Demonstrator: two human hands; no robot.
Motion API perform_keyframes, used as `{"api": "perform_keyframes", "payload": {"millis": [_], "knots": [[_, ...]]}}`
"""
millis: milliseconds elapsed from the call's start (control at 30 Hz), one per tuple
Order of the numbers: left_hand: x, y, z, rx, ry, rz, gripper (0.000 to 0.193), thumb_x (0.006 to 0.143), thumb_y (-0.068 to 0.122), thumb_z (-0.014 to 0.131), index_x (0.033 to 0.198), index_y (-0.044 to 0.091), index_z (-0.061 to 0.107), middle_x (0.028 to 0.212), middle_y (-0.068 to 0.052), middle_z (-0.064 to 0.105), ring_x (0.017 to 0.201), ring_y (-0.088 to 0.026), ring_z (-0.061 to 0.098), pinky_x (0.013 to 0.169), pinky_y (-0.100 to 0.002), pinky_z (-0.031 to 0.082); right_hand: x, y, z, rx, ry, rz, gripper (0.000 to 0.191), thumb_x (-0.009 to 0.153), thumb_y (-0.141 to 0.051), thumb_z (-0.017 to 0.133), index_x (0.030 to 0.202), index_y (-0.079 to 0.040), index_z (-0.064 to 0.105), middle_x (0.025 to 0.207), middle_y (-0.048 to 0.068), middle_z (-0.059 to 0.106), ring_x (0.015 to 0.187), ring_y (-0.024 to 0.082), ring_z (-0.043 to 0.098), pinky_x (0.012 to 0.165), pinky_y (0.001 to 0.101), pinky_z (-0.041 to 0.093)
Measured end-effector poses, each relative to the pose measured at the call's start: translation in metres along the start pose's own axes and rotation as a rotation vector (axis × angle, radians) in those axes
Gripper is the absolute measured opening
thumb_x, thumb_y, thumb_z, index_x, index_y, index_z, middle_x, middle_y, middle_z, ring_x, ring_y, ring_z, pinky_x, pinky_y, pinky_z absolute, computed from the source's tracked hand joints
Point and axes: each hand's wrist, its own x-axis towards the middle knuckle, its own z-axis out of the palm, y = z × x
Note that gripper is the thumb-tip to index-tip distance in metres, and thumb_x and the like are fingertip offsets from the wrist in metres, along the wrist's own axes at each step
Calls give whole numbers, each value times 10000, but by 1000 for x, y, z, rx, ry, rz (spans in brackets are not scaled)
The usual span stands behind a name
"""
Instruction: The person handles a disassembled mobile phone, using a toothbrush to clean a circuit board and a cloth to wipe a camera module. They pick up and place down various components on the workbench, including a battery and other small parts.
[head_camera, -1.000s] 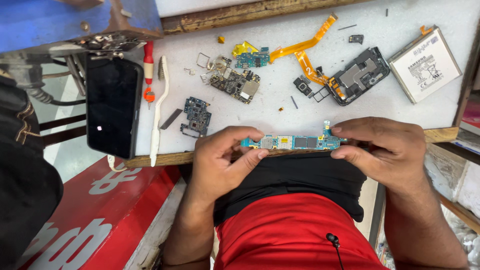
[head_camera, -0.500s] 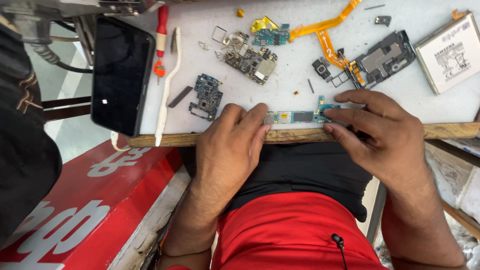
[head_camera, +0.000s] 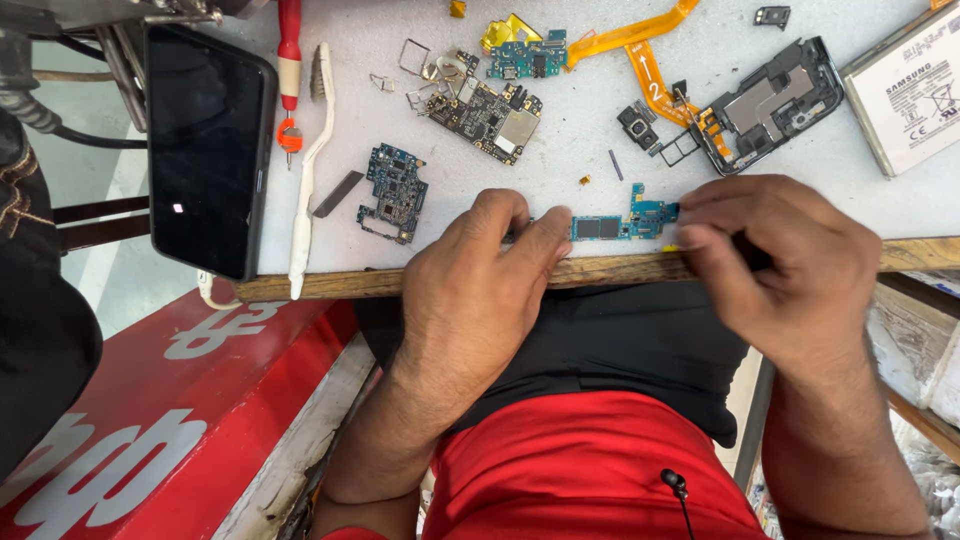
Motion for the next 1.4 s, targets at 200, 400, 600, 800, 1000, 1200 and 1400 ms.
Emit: {"api": "perform_keyframes", "payload": {"millis": [200,400,600,800,1000,1200,1400], "knots": [[-8,-10,-27,-9,111,-98,338,940,177,821,1251,116,702,1080,-77,639,850,-210,682,680,-336,566,12,-14,0,-4,-53,-63,244,841,-78,854,1051,-13,747,1054,110,727,741,102,683,599,228,540],[-31,-38,-65,87,366,-494,185,945,57,819,1098,51,715,948,-91,700,623,-169,629,558,-338,495,10,-16,2,-14,-59,-6,282,829,-17,867,1081,17,745,1077,128,727,720,115,647,591,228,503],[-38,-59,-59,245,377,-404,146,1031,80,815,1131,55,712,1039,-54,673,818,-186,686,694,-319,545,2,-16,6,91,-41,71,176,985,15,814,1142,1,734,1143,106,733,748,65,646,607,165,480],[-28,-64,-52,377,278,-371,239,952,141,854,1165,92,755,1088,-73,600,847,-215,697,729,-338,583,7,-18,7,-17,-9,-15,240,856,22,849,1076,10,753,1061,128,741,708,111,649,557,217,473],[-23,-62,-56,450,192,-371,167,953,133,850,1047,65,730,1075,-77,595,907,-250,678,750,-378,563,12,-19,5,-4,-9,-71,279,816,-18,859,1070,-2,745,1041,126,741,742,129,682,586,233,535],[-28,-42,-61,170,407,-379,99,1034,45,755,1062,30,661,974,-60,690,862,-254,680,718,-318,533,13,-19,6,4,-30,-81,283,825,-25,857,1085,-14,744,1050,121,737,782,131,697,616,234,554],[-32,-2,-27,-288,228,-163,235,1017,32,740,1242,79,690,1049,-80,743,941,-234,754,856,-309,591,15,-27,4,-44,-61,-38,288,796,-23,872,1062,-9,763,1013,118,740,714,132,672,588,244,531]]}}
